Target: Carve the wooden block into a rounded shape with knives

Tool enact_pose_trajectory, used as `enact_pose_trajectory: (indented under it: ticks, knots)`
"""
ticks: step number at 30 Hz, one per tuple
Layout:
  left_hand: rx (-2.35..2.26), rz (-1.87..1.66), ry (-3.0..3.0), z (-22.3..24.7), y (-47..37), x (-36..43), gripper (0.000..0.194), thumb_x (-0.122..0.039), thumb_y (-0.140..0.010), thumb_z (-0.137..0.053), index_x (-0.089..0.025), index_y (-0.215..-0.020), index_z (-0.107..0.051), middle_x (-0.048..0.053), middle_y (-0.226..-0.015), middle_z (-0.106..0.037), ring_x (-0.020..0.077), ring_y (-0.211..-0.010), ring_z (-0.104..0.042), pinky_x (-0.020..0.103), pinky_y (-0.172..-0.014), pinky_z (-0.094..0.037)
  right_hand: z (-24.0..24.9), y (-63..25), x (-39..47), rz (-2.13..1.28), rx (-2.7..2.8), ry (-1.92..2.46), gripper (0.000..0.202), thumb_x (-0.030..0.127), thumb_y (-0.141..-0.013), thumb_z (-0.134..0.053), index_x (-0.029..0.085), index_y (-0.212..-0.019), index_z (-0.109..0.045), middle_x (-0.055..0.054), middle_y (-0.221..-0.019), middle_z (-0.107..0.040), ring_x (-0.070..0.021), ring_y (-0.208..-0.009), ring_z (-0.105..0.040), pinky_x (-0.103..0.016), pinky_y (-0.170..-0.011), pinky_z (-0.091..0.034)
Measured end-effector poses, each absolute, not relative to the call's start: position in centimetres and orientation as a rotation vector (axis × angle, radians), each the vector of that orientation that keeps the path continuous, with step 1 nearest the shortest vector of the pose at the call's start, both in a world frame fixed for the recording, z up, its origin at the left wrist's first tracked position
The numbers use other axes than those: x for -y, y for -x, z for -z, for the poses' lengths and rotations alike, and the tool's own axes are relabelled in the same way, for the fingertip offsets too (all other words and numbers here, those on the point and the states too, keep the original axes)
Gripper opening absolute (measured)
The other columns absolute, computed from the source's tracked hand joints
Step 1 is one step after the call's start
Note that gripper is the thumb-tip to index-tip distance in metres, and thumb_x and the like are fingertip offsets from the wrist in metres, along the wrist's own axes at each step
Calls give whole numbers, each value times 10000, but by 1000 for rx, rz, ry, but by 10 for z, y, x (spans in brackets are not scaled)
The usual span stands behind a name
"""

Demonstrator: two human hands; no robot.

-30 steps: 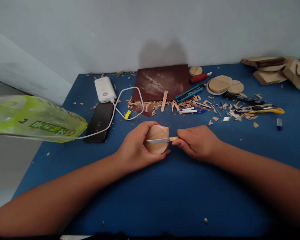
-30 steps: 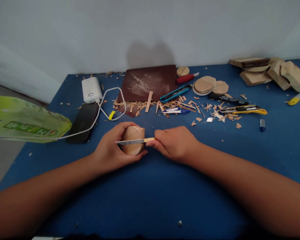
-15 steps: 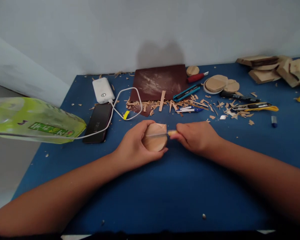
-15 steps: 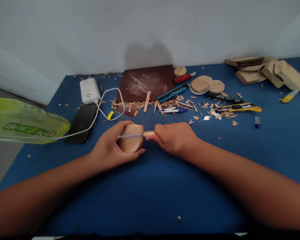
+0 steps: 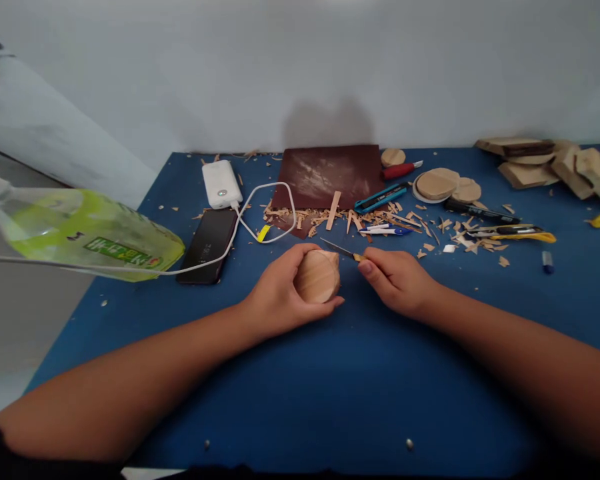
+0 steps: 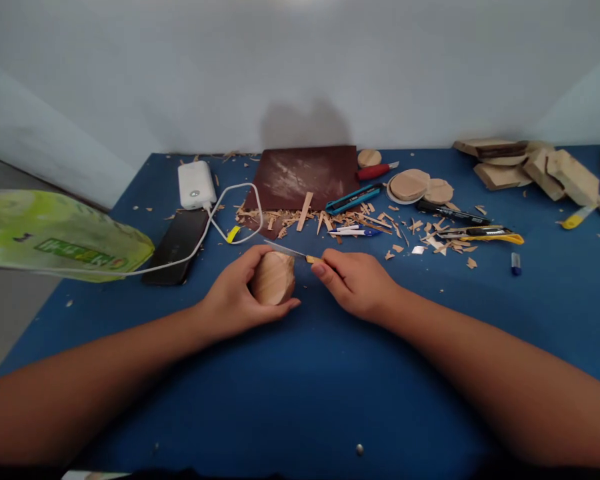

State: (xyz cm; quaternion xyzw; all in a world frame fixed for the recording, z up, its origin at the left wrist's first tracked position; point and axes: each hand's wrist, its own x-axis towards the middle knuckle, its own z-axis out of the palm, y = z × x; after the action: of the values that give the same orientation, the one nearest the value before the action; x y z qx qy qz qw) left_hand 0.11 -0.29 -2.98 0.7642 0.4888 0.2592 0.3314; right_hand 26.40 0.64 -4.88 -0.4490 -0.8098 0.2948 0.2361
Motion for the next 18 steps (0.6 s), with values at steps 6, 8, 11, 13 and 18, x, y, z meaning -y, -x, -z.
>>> enact_pose_trajectory:
  ticks: [6, 8, 11, 13, 18]
  knots:
    - [-1195, -648, -1854, 32, 7, -5, 774, -509, -724, -917, -210, -1312, -512, 69, -1168, -686, 266, -1035, -693, 385, -931, -573, 48, -263, -8, -916, 2167, 1197, 373, 538, -1118, -442, 220, -979, -579, 11, -798, -622, -156, -708, -568, -275, -679, -379]
    - [-1170, -648, -1818, 31, 9, -6, 763, -504, -735, -910, -211, -1311, -506, 71, -1161, -679, 266, -1028, -685, 393, -928, -567, 47, -263, -7, -893, 2223, 1139, 381, 519, -1124, -429, 215, -952, -581, -4, -822, -638, -160, -733, -577, -276, -697, -388]
    - [-1136, -650, -1808, 31, 9, -6, 748, -481, -745, -906, -214, -1314, -500, 67, -1150, -673, 255, -1010, -674, 392, -921, -562, 46, -263, -5, -833, 2348, 1077, 388, 513, -1130, -409, 208, -987, -601, -23, -858, -671, -166, -724, -586, -283, -683, -366]
    - [-1120, -642, -1806, 30, 8, -5, 734, -466, -749, -903, -215, -1309, -500, 61, -1135, -672, 246, -995, -669, 384, -906, -565, 45, -263, -3, -791, 2440, 1053, 405, 520, -1135, -381, 206, -1015, -606, -28, -855, -690, -171, -702, -597, -289, -655, -330]
    - [-1070, -589, -1784, 30, 8, -4, 766, -460, -717, -917, -223, -1310, -494, 56, -1127, -660, 240, -971, -663, 366, -858, -575, 42, -258, -1, -696, 2617, 1082, 445, 541, -1141, -318, 209, -1013, -585, -45, -837, -719, -194, -696, -637, -302, -620, -256]
